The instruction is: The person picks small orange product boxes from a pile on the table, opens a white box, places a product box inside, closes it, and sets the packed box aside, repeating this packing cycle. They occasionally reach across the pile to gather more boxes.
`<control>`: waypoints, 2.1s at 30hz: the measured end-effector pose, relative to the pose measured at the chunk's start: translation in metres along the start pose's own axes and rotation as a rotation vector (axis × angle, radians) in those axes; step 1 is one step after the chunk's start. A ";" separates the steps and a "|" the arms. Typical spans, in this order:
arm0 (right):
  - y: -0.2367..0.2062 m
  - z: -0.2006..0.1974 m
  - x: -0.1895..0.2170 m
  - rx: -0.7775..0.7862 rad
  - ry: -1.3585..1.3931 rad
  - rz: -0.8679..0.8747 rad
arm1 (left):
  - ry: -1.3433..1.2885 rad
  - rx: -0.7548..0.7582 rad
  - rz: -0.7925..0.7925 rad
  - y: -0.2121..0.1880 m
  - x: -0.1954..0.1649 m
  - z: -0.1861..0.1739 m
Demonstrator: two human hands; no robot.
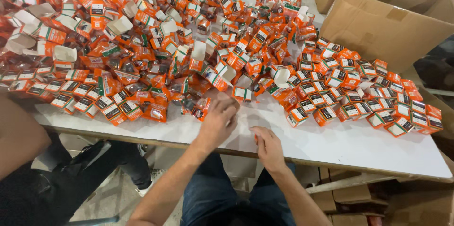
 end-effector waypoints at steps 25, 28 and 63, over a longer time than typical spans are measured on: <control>-0.003 -0.002 0.030 -0.062 -0.025 0.226 | 0.256 0.258 -0.025 -0.029 -0.061 0.001; 0.003 -0.007 0.026 -0.084 -0.111 0.165 | 0.098 0.244 -0.012 -0.036 -0.065 -0.002; -0.023 -0.008 0.027 -0.057 -0.597 -0.226 | -0.365 0.193 -0.213 -0.047 -0.031 0.033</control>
Point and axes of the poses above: each hand's wrist, its own y-axis towards the middle knuckle, its own z-axis out of the palm, x = y × z, the point moved 2 cm from there along y, towards the middle knuckle, and after that the axes turned 13 degrees about y, right-handed, at the moved point
